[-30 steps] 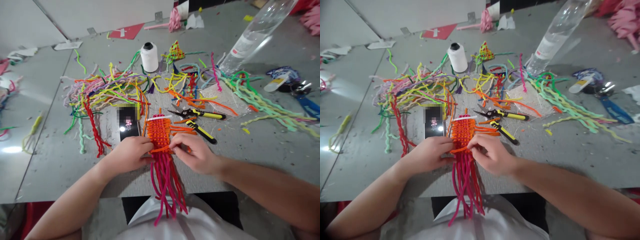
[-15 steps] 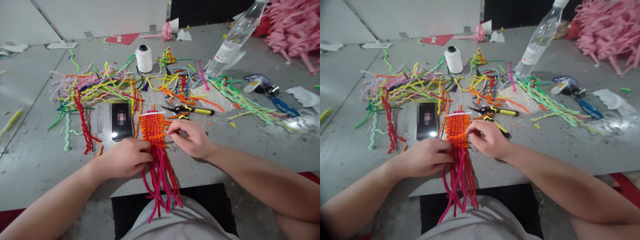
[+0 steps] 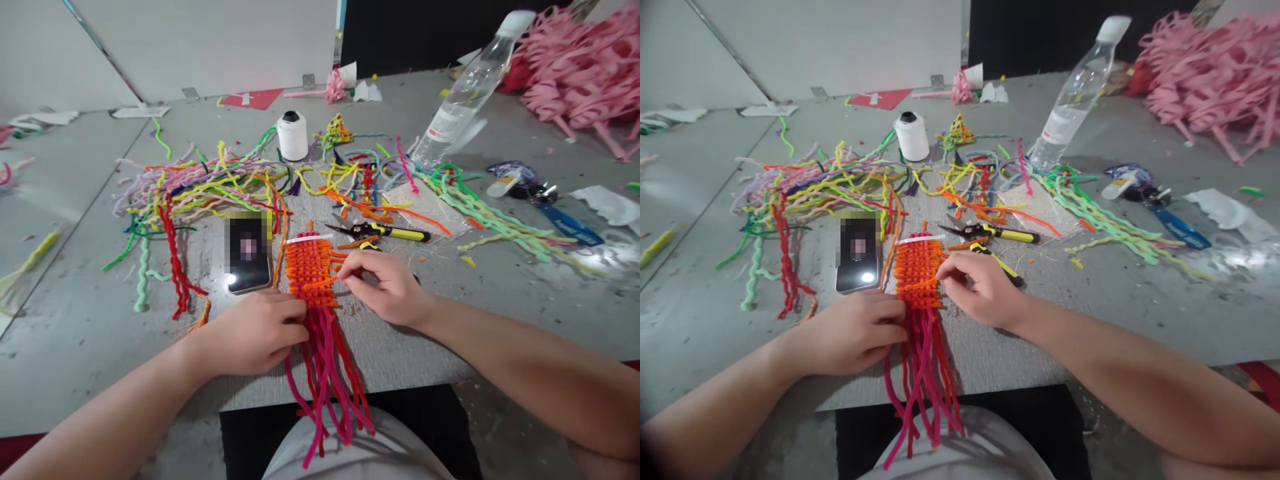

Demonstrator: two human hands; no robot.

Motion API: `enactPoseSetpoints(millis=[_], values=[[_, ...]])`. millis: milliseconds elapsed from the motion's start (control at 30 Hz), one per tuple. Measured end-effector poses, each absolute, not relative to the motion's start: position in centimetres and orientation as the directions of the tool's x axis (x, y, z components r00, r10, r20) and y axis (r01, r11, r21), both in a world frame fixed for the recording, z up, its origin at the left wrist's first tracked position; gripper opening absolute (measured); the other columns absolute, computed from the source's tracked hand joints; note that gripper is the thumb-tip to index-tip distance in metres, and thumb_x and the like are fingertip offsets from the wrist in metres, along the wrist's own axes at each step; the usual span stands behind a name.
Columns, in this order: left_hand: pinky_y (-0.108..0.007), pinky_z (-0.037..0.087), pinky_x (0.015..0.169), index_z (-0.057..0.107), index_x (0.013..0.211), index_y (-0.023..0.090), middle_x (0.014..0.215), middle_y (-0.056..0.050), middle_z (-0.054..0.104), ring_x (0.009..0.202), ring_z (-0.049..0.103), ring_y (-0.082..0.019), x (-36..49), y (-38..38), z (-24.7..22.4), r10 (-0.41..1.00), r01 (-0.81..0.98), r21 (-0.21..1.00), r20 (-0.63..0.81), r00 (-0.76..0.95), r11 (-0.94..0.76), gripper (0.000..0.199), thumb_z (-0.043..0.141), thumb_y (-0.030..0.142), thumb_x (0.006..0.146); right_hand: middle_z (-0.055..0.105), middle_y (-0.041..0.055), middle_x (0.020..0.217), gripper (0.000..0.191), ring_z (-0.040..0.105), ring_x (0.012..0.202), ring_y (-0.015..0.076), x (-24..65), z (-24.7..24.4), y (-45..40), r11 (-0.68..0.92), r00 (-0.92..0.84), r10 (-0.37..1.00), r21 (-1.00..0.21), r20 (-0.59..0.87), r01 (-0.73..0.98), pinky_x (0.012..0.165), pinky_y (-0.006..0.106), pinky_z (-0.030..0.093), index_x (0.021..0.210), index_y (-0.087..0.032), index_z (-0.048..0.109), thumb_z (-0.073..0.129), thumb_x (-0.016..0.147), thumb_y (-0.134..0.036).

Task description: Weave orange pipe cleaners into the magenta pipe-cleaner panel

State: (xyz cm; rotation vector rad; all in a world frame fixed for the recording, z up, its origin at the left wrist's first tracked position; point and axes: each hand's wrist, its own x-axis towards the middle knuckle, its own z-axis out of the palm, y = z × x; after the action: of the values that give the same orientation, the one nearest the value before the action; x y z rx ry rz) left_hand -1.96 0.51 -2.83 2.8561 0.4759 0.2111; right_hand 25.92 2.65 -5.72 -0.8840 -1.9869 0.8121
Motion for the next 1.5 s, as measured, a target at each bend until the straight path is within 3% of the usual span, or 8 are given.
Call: enactPoseSetpoints(millis=[200, 333, 533, 667, 833, 1167, 1367, 1500], values=[[-0.037, 0.042, 0.065, 0.065, 0.088, 0.021, 0.087, -0.004, 0.062, 0.075, 0.057, -0.02, -1.5, 0.0, -2.8, 0.348, 0.323, 0.22, 0.086, 0.933, -0.92, 0.016, 0.056, 0.007, 0.088, 0.071, 0.0004, 0.084, 0.013, 0.064, 0.073, 0.0136, 25.8, -5.6, 2.6, 0.597, -0.438, 0.776, -0.752, 0.453, 0.279, 0.068, 0.027, 0.049, 0.094, -0.022, 0.067, 0.058, 0.094, -0.012], [-0.036, 0.041, 0.063, 0.059, 0.085, 0.021, 0.086, -0.004, 0.062, 0.071, 0.055, -0.019, -1.5, -0.1, -3.1, 0.359, 0.332, 0.229, 0.087, 0.929, -0.915, 0.007, 0.06, 0.019, 0.092, 0.072, 0.0007, 0.083, 0.013, 0.063, 0.072, 0.014, 25.9, -5.4, 2.7, 0.602, -0.439, 0.775, -0.744, 0.455, 0.292, 0.067, 0.028, 0.049, 0.094, -0.022, 0.067, 0.058, 0.094, -0.013], [-0.034, 0.041, 0.061, 0.063, 0.086, 0.02, 0.088, -0.006, 0.061, 0.068, 0.055, -0.018, -1.6, 0.1, -2.8, 0.373, 0.307, 0.377, 0.113, 0.921, -0.874, 0.038, 0.048, 0.045, 0.11, 0.072, 0.0013, 0.083, 0.013, 0.065, 0.071, 0.0139, 26.0, -5.2, 2.7, 0.609, -0.44, 0.772, -0.733, 0.459, 0.304, 0.067, 0.028, 0.049, 0.095, -0.022, 0.067, 0.058, 0.095, -0.014], [-0.033, 0.045, 0.063, 0.067, 0.091, 0.02, 0.09, -0.007, 0.063, 0.071, 0.058, -0.018, -1.8, 0.2, -2.5, 0.393, 0.298, 0.477, 0.112, 0.913, -0.827, 0.034, 0.047, 0.038, 0.111, 0.073, 0.002, 0.084, 0.013, 0.066, 0.074, 0.0154, 26.0, -5.2, 2.5, 0.611, -0.431, 0.774, -0.727, 0.465, 0.314, 0.068, 0.029, 0.05, 0.095, -0.022, 0.067, 0.057, 0.095, -0.014], [-0.027, 0.046, 0.061, 0.06, 0.09, 0.02, 0.08, -0.002, 0.063, 0.067, 0.058, -0.013, -1.8, 0.0, -2.3, 0.626, 0.441, 0.578, 0.162, 0.762, -0.687, 0.02, 0.048, 0.023, 0.106, 0.074, 0.0017, 0.084, 0.012, 0.067, 0.073, 0.015, 26.1, -5.1, 2.2, 0.606, -0.422, 0.779, -0.729, 0.464, 0.317, 0.067, 0.029, 0.05, 0.097, -0.023, 0.068, 0.059, 0.095, -0.016], [-0.025, 0.048, 0.057, 0.055, 0.093, 0.021, 0.078, 0.002, 0.063, 0.062, 0.058, -0.011, -1.6, -0.6, -2.5, 0.832, 0.571, 0.653, 0.175, 0.526, -0.498, 0.013, 0.063, 0.03, 0.097, 0.077, 0.0001, 0.083, 0.012, 0.069, 0.071, 0.0135, 25.2, -2.2, 2.1, 0.634, -0.529, 0.73, -0.718, 0.433, 0.287, 0.068, 0.027, 0.053, 0.095, -0.022, 0.07, 0.06, 0.094, -0.016], [-0.025, 0.05, 0.063, 0.064, 0.107, 0.019, 0.087, -0.001, 0.067, 0.069, 0.06, -0.011, -1.8, -0.6, -2.6, 0.777, 0.489, 0.651, 0.262, 0.573, -0.58, 0.01, 0.064, 0.027, 0.101, 0.075, -0.0006, 0.082, 0.012, 0.066, 0.071, 0.0137, 23.8, 0.7, 2.2, 0.495, -0.599, 0.765, -0.81, 0.236, 0.313, 0.067, 0.026, 0.051, 0.089, -0.021, 0.069, 0.06, 0.089, -0.013], [-0.025, 0.047, 0.064, 0.064, 0.09, 0.018, 0.078, -0.001, 0.064, 0.069, 0.058, -0.011, -1.6, -0.5, -2.3, 0.75, 0.452, 0.646, 0.304, 0.587, -0.616, 0.018, 0.055, 0.022, 0.106, 0.074, 0.0006, 0.087, 0.01, 0.067, 0.075, 0.0146, 22.7, -0.1, 2.1, 0.385, -0.58, 0.797, -0.881, 0.166, 0.277, 0.067, 0.026, 0.052, 0.095, -0.02, 0.068, 0.06, 0.091, -0.016]])
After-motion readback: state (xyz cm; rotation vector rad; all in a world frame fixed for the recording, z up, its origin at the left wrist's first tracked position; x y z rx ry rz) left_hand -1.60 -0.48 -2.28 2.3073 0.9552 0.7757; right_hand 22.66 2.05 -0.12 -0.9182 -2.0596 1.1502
